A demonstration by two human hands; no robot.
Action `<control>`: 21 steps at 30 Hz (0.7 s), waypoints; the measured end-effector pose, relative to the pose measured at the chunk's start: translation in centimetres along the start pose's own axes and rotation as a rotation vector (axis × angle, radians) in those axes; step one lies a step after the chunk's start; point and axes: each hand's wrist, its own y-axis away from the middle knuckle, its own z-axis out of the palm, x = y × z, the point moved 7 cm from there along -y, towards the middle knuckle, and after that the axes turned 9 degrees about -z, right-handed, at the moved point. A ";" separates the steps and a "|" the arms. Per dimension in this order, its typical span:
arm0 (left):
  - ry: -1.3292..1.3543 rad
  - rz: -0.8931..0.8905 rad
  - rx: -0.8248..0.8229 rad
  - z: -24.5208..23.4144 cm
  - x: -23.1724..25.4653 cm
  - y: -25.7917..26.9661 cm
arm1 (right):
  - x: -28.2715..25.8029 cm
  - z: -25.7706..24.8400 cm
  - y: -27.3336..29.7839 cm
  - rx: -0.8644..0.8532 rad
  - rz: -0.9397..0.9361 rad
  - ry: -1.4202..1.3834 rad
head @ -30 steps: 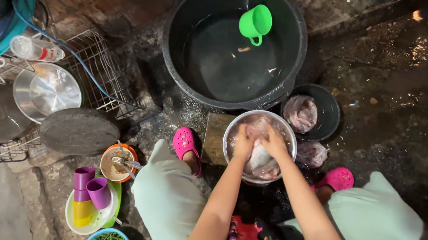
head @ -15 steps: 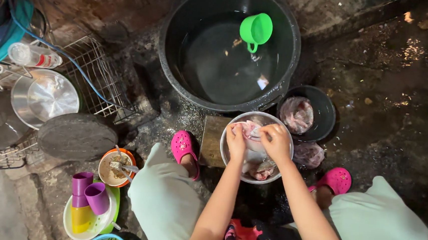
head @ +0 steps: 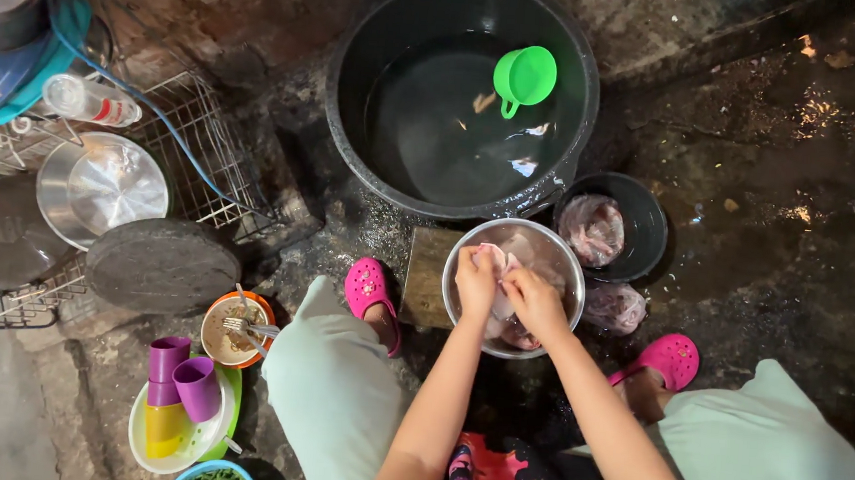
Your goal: Washing and rinsing fish pieces in a bowl of water in an outdoor utility area.
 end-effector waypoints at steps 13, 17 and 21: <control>0.282 -0.157 0.012 -0.5 -1.4 -1.2 | 7.4 -1.2 1.8 0.208 0.464 -0.729; 0.179 -0.045 0.049 -1.1 1.0 0.2 | 1.8 -3.1 -0.6 0.101 0.212 -0.396; 0.069 -0.060 0.041 -0.8 2.5 1.7 | -2.3 -2.4 -1.1 -0.008 -0.083 0.125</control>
